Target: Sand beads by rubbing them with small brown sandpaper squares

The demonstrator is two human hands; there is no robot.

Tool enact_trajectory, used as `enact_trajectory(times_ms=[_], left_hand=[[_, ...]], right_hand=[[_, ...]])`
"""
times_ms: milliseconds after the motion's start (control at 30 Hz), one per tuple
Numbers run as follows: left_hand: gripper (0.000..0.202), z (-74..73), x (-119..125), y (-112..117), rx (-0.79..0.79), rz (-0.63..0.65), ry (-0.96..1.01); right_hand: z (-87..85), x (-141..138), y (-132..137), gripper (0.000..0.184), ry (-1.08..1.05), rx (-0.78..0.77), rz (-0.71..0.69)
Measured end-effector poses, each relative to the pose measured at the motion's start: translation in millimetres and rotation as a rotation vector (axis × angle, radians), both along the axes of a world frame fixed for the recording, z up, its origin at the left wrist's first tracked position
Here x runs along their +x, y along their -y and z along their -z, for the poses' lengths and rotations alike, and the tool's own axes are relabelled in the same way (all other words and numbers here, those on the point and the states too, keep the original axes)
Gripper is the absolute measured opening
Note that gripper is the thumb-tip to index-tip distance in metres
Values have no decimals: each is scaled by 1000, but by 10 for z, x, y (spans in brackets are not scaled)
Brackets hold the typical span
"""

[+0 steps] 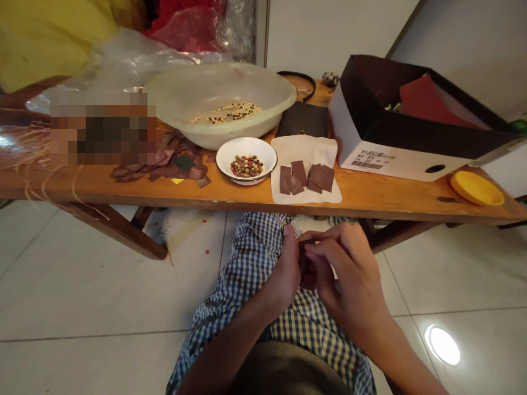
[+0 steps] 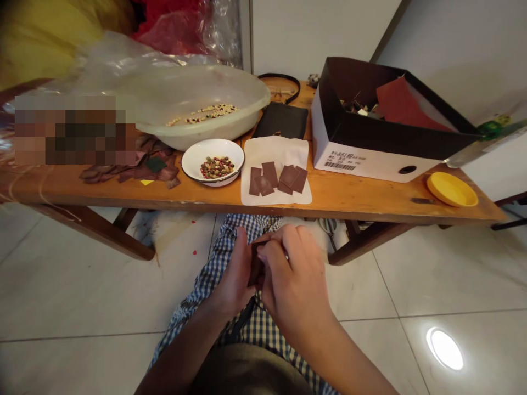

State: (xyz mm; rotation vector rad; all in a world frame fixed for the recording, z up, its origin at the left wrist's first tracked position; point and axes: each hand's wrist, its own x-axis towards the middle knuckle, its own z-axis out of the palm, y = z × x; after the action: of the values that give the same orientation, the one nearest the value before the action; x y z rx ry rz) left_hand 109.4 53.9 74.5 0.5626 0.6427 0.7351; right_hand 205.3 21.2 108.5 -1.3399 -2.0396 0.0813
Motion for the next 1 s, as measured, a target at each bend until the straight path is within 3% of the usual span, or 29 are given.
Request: enact_trajectory(times_ms=[167, 300, 633, 867, 1000], left_hand=[[77, 27, -10, -15, 62, 0, -11], [79, 45, -14, -13, 39, 16, -5], [75, 86, -11, -44, -20, -20, -72], [58, -35, 10, -27, -100, -171, 36], [56, -118, 9, -10, -176, -188, 101]], right_hand=[[10, 16, -11, 17, -30, -32, -31], [13, 11, -55, 15, -10, -5, 33], [-16, 6, -91, 15, 38, -37, 16], [9, -72, -85, 15, 25, -42, 37], [35, -101, -50, 14, 27, -30, 42]])
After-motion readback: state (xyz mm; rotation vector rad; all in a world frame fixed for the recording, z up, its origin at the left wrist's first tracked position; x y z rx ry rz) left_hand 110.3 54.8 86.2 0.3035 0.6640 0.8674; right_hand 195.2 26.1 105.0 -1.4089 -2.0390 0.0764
